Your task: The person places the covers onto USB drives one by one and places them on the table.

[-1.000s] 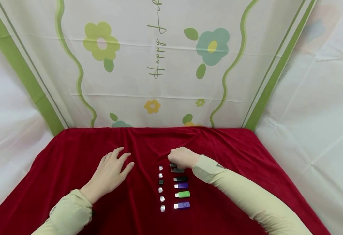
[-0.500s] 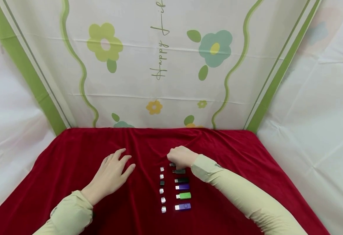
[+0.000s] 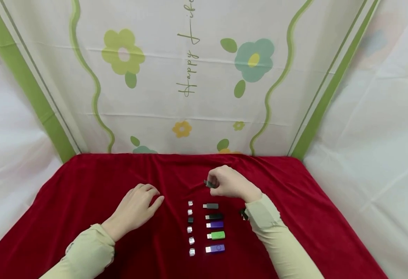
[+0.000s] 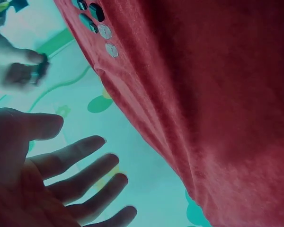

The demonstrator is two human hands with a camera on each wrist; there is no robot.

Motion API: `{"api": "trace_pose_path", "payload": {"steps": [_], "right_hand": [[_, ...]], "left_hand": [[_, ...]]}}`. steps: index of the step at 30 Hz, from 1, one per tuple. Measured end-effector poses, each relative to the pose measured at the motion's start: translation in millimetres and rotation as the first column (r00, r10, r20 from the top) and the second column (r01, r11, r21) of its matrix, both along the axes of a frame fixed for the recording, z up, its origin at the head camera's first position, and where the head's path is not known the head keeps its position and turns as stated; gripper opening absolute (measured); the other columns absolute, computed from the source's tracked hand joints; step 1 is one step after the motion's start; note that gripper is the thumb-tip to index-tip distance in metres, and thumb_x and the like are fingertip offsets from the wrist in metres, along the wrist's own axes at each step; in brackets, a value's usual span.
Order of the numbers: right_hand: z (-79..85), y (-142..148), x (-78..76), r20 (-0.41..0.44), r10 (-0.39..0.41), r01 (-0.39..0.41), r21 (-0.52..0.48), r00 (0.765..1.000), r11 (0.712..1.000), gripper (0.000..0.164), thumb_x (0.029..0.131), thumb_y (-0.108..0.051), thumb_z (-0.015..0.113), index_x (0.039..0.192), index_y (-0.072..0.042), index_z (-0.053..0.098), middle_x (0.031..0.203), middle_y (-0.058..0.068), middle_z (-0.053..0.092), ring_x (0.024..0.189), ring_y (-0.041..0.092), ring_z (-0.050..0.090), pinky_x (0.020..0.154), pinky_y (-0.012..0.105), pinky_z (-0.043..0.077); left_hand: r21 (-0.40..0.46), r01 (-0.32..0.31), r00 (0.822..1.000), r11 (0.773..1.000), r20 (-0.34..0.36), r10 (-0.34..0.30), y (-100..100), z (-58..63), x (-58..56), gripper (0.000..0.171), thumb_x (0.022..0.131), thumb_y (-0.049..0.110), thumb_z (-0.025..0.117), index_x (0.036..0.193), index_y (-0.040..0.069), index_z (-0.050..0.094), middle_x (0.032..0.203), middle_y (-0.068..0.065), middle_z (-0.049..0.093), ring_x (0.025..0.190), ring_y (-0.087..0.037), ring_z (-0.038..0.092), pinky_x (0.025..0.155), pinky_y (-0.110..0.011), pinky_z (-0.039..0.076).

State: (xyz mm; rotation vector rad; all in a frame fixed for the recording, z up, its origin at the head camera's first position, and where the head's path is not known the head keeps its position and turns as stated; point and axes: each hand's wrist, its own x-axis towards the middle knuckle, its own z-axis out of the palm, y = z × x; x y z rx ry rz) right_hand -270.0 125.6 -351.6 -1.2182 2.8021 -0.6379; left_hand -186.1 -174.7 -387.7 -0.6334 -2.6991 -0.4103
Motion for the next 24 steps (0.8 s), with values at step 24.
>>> {"api": "trace_pose_path", "payload": {"steps": [24], "right_hand": [[16.7,28.7,42.7,-0.008,-0.013,0.011,-0.170,1.000,0.985,0.019,0.076,0.000,0.075,0.084,-0.013,0.064,0.073,-0.013,0.058,0.065,0.004,0.055,0.063,0.025,0.050]], "left_hand": [[-0.178,0.182,0.969,0.967,0.198,-0.146,73.9,-4.7,-48.0,0.019,0.084,0.019,0.078,0.097,0.007,0.070,0.085,-0.001,0.065,0.071,-0.017,0.063,0.059,-0.036,0.053]]}}
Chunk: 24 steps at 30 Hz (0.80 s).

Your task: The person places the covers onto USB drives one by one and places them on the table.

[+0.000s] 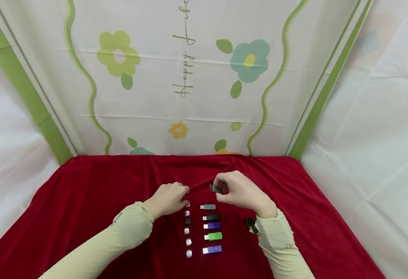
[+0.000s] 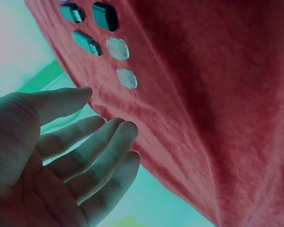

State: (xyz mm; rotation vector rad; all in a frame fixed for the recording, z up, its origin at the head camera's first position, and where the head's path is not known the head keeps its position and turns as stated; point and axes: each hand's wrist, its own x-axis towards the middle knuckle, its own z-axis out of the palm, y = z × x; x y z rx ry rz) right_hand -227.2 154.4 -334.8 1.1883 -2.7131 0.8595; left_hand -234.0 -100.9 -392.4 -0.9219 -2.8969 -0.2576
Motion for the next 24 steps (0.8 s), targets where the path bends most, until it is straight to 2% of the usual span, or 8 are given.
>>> {"api": "trace_pose_path", "payload": {"steps": [6,11,17,24], "right_hand": [[3.2,-0.1,2.0,-0.017,0.003,-0.003,-0.005,1.000,1.000,0.016,0.077,0.000,0.074,0.084,-0.010,0.065,0.073,-0.011,0.058,0.064,0.005,0.055,0.063,0.025,0.050],[1.9,0.9,2.2,-0.018,-0.002,0.002,-0.011,1.000,1.000,0.016,0.077,0.000,0.074,0.084,-0.011,0.064,0.073,-0.011,0.058,0.065,0.006,0.056,0.063,0.025,0.050],[-1.2,0.7,1.8,-0.016,-0.005,0.005,-0.006,1.000,1.000,0.017,0.078,0.000,0.074,0.084,-0.012,0.064,0.073,-0.011,0.058,0.065,0.004,0.055,0.063,0.025,0.050],[1.1,-0.1,4.0,-0.021,-0.009,0.009,-0.001,1.000,1.000,0.017,0.078,0.000,0.074,0.084,-0.012,0.064,0.074,-0.010,0.059,0.066,0.008,0.057,0.063,0.025,0.050]], "left_hand": [[-0.015,0.006,1.000,1.000,0.024,-0.006,6.7,0.7,-3.8,0.015,0.082,0.018,0.080,0.083,0.009,0.068,0.070,0.003,0.057,0.060,-0.016,0.057,0.056,-0.036,0.050],[-0.037,0.031,0.998,0.999,0.055,-0.029,9.8,1.7,-6.4,0.022,0.080,0.018,0.082,0.072,0.012,0.063,0.059,0.006,0.046,0.053,-0.013,0.050,0.052,-0.034,0.045],[-0.050,0.030,0.996,0.998,0.080,-0.025,13.5,-0.2,-9.5,0.032,0.078,0.017,0.083,0.064,0.016,0.054,0.056,0.006,0.044,0.051,-0.012,0.046,0.051,-0.033,0.042],[-0.045,0.058,0.996,0.997,0.071,-0.055,17.1,-1.8,-12.3,0.027,0.074,0.017,0.086,0.066,0.014,0.060,0.059,0.008,0.048,0.054,-0.013,0.052,0.053,-0.035,0.047]]}}
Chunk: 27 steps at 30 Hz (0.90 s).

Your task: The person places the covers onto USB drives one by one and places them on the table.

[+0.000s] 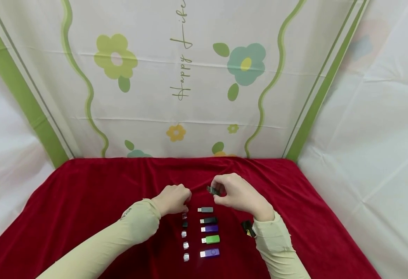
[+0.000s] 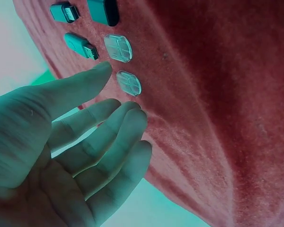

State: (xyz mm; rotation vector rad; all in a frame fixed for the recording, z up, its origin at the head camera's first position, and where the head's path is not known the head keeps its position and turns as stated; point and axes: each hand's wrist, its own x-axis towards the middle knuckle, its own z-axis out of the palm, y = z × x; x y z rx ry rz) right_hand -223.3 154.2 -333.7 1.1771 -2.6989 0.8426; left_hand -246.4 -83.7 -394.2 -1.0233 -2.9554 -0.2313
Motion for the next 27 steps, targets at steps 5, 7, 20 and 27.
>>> {"api": "trace_pose_path", "payload": {"steps": [5,7,20,27], "right_hand": [[3.8,-1.3,1.9,-0.005,-0.005,0.005,0.002,1.000,1.000,0.016,0.078,-0.001,0.075,0.085,-0.011,0.065,0.074,-0.010,0.059,0.066,0.009,0.057,0.064,0.025,0.050],[5.3,-1.1,2.6,-0.012,-0.005,0.005,0.000,1.000,1.000,0.015,0.078,-0.001,0.075,0.085,-0.010,0.065,0.075,-0.010,0.059,0.066,0.009,0.057,0.064,0.025,0.050],[7.7,4.7,0.5,-0.023,0.006,-0.007,-0.017,1.000,1.000,0.015,0.078,-0.001,0.073,0.085,-0.012,0.065,0.074,-0.012,0.059,0.066,0.006,0.057,0.063,0.025,0.051],[6.3,3.5,0.4,-0.032,0.004,-0.004,-0.008,0.999,1.000,0.015,0.078,-0.001,0.073,0.084,-0.012,0.065,0.073,-0.011,0.058,0.065,0.007,0.057,0.063,0.025,0.050]], "left_hand": [[-0.003,0.008,1.000,1.000,-0.008,-0.008,-0.7,-0.1,-2.6,0.024,0.072,0.016,0.088,0.071,0.012,0.065,0.063,0.008,0.052,0.057,-0.014,0.055,0.055,-0.036,0.049],[-0.005,0.002,1.000,1.000,-0.003,-0.002,-0.4,-0.2,-3.7,0.024,0.072,0.016,0.088,0.072,0.012,0.065,0.064,0.007,0.053,0.058,-0.014,0.055,0.055,-0.035,0.049],[-0.036,-0.004,0.999,0.999,0.049,0.006,2.8,-7.4,-7.7,0.027,0.075,0.017,0.086,0.065,0.015,0.061,0.062,0.008,0.052,0.056,-0.010,0.052,0.056,-0.032,0.048],[-0.004,0.021,0.999,1.000,0.036,-0.021,0.0,-8.5,-6.1,0.019,0.073,0.009,0.087,0.074,0.011,0.068,0.070,0.006,0.057,0.063,-0.014,0.058,0.059,-0.032,0.051]]}}
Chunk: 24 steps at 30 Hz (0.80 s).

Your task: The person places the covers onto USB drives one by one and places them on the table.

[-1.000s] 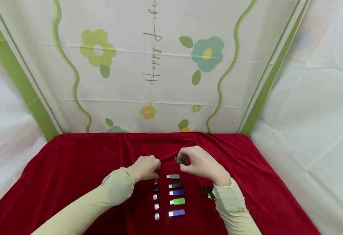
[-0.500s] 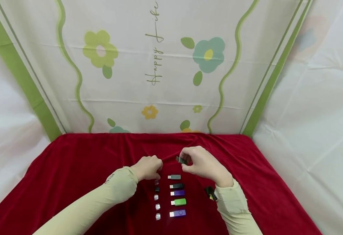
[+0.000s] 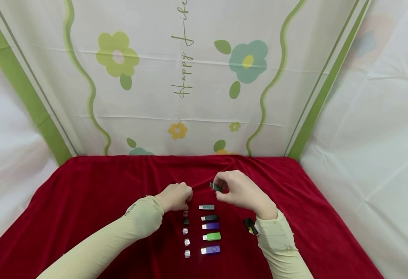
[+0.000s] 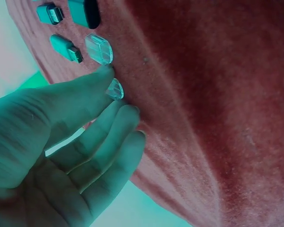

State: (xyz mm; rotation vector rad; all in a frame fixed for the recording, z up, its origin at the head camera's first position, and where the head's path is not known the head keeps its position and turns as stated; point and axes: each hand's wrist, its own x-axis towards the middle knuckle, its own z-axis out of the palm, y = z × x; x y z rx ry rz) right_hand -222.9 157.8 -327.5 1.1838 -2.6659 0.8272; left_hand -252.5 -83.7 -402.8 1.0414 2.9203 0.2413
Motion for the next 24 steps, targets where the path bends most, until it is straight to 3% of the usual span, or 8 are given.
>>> {"api": "trace_pose_path", "payload": {"steps": [12,19,21,24], "right_hand": [[0.4,-4.1,4.3,-0.048,-0.007,0.008,0.019,0.999,1.000,0.016,0.076,-0.001,0.073,0.082,-0.013,0.064,0.071,-0.009,0.056,0.062,0.009,0.053,0.059,0.025,0.048],[-3.7,-5.6,3.2,-0.052,-0.034,0.037,0.056,0.998,0.998,0.018,0.077,-0.003,0.073,0.081,-0.017,0.062,0.069,-0.012,0.055,0.062,0.003,0.050,0.059,0.024,0.048],[-5.3,-6.4,2.7,-0.051,-0.037,0.040,0.066,0.998,0.997,0.019,0.077,-0.004,0.072,0.081,-0.019,0.062,0.069,-0.013,0.055,0.062,0.003,0.050,0.060,0.024,0.048],[-7.1,-8.1,2.1,-0.055,-0.038,0.042,0.076,0.998,0.996,0.019,0.076,-0.004,0.072,0.081,-0.019,0.061,0.069,-0.012,0.055,0.062,0.003,0.050,0.060,0.025,0.048]], "left_hand": [[-0.012,0.056,0.998,0.998,-0.013,-0.056,1.0,1.0,-0.8,0.026,0.077,0.003,0.080,0.064,0.013,0.060,0.061,0.007,0.050,0.055,-0.009,0.049,0.053,-0.027,0.045],[0.036,0.121,0.993,0.992,-0.012,-0.121,-1.9,0.5,-2.1,0.043,0.077,-0.004,0.071,0.056,0.017,0.040,0.050,0.011,0.025,0.050,-0.006,0.025,0.049,-0.023,0.030],[0.055,0.134,0.991,0.989,-0.020,-0.133,-3.8,-3.5,-4.5,0.045,0.077,-0.004,0.068,0.056,0.018,0.035,0.052,0.011,0.018,0.051,-0.007,0.022,0.049,-0.022,0.027],[0.086,0.132,0.991,0.988,-0.032,-0.129,-8.7,-10.5,-8.7,0.042,0.079,-0.001,0.067,0.057,0.018,0.036,0.054,0.011,0.019,0.054,-0.007,0.023,0.050,-0.021,0.028]]}}
